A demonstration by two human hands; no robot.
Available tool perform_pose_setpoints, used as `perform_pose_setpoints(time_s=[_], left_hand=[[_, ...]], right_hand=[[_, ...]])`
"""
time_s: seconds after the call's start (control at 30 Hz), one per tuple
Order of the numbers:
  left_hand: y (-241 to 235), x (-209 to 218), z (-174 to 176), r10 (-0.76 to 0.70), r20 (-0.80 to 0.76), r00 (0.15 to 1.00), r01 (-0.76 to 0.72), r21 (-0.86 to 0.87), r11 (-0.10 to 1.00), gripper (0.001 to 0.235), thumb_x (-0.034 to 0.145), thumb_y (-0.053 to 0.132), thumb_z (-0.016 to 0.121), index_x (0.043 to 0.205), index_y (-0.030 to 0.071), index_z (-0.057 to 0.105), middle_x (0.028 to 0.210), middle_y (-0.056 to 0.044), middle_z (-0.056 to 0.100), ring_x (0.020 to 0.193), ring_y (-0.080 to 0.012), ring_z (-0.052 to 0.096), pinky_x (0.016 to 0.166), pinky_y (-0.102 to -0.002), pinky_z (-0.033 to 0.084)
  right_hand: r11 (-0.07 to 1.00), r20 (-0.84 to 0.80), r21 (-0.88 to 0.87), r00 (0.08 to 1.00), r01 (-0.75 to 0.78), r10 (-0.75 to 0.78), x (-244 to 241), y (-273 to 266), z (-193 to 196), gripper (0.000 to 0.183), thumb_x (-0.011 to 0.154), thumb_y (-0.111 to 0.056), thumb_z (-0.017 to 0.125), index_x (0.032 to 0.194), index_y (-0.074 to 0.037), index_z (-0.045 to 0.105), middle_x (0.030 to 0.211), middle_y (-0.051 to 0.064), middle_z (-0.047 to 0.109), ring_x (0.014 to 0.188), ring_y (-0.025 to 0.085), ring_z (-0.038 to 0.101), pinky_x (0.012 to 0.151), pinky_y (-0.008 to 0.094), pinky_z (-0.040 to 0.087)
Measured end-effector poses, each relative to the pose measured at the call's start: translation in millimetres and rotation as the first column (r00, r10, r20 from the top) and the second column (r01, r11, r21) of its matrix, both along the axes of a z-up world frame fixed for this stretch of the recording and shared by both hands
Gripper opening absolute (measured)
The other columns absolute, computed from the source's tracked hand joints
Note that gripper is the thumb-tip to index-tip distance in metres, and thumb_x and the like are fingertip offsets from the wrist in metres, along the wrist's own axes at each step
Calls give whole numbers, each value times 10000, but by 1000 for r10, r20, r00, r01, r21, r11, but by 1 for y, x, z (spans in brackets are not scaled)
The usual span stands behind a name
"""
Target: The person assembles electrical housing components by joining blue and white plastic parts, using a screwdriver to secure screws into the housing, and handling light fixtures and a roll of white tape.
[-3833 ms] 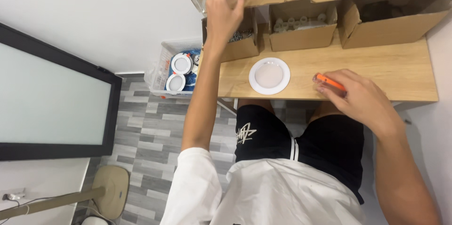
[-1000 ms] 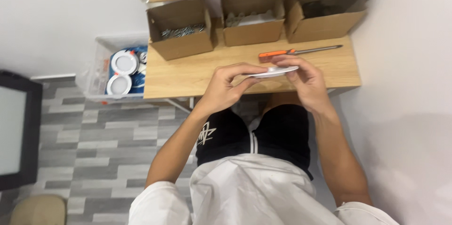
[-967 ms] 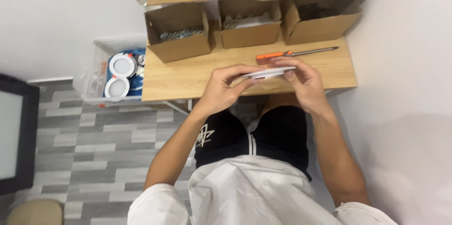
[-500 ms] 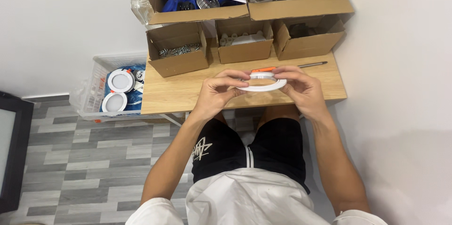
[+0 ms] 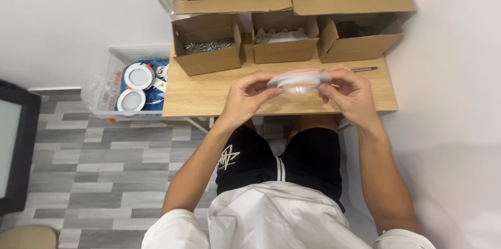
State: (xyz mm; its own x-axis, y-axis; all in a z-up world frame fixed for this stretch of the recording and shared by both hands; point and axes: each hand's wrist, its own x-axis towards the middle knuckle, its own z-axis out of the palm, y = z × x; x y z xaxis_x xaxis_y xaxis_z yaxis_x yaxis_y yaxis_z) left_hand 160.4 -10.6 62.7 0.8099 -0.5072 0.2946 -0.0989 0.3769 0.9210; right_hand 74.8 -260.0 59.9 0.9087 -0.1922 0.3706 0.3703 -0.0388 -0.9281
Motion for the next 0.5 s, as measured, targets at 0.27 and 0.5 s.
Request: perform_pose_setpoints(time_s=[0.27, 0.5], left_hand=[[14, 22, -1, 178, 475, 862, -272, 136, 953, 340, 895, 64, 928, 1216, 135, 842, 1243, -82, 793, 1284, -307, 736, 1127, -471, 566], [20, 39, -39, 141, 528, 837, -383, 382, 841, 234, 958, 105, 854, 1191, 112, 833, 1206, -109, 785, 1180, -375, 762, 1047, -524, 597]], right_hand=[[934, 180, -324, 979, 149, -94, 25, -19, 25, 238, 911, 19, 926, 1126, -58, 857, 1066, 134, 716, 871, 158, 710, 743, 264, 611], [829, 382, -358, 878, 429, -289, 68, -63, 74, 250, 1008, 114, 941, 1175, -43, 842, 1106, 127, 680, 910, 174, 693, 815, 295, 597]])
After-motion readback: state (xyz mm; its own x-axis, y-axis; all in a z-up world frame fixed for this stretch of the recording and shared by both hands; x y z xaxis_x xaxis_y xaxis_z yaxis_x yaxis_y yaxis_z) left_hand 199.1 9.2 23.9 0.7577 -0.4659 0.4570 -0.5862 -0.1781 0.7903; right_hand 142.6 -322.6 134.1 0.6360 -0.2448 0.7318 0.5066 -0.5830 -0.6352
